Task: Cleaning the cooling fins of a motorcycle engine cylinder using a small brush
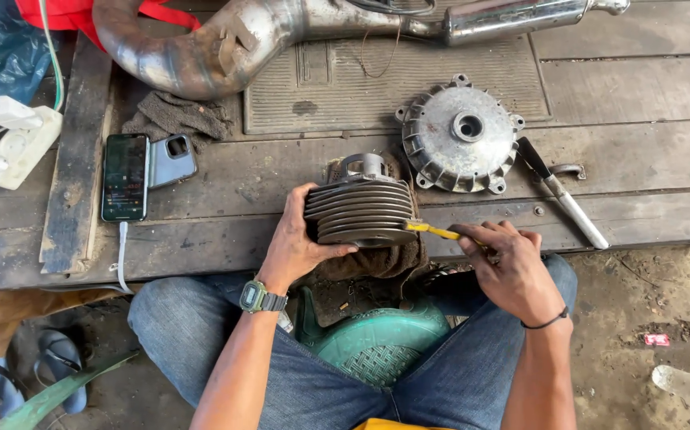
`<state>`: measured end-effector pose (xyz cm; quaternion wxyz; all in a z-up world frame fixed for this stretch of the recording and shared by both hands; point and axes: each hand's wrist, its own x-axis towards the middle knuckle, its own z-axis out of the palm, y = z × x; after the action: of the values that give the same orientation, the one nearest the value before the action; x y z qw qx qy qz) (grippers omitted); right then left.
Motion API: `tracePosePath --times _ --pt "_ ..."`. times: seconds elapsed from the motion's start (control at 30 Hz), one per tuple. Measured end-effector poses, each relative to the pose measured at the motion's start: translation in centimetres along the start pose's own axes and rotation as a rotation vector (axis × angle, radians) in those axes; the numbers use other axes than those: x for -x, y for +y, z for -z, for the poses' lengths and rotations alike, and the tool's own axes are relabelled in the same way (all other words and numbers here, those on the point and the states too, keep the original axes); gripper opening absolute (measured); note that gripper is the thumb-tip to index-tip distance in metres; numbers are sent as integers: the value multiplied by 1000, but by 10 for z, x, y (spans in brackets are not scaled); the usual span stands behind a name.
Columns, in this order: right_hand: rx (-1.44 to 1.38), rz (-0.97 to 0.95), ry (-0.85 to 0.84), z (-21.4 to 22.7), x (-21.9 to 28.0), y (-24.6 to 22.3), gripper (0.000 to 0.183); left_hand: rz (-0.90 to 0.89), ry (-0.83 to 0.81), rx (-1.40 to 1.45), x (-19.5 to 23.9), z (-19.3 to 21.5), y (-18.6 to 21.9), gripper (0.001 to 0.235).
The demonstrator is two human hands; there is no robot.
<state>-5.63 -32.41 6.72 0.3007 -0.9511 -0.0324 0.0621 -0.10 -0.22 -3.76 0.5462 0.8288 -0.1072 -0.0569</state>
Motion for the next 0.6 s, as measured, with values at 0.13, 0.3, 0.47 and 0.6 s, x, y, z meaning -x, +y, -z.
tracePosePath --times 0.13,0.3,0.47,0.6 --pt "32 51 53 -9 2 -22 23 -25 0 2 1 1 1 109" --pt "114 95 128 -7 13 -4 23 -64 5 -20 1 1 4 106" --pt "128 102 164 -17 16 -1 23 -67 0 -35 4 0 3 105" --pt "21 151 178 -19 8 -18 23 -64 -4 -51 3 2 8 107"
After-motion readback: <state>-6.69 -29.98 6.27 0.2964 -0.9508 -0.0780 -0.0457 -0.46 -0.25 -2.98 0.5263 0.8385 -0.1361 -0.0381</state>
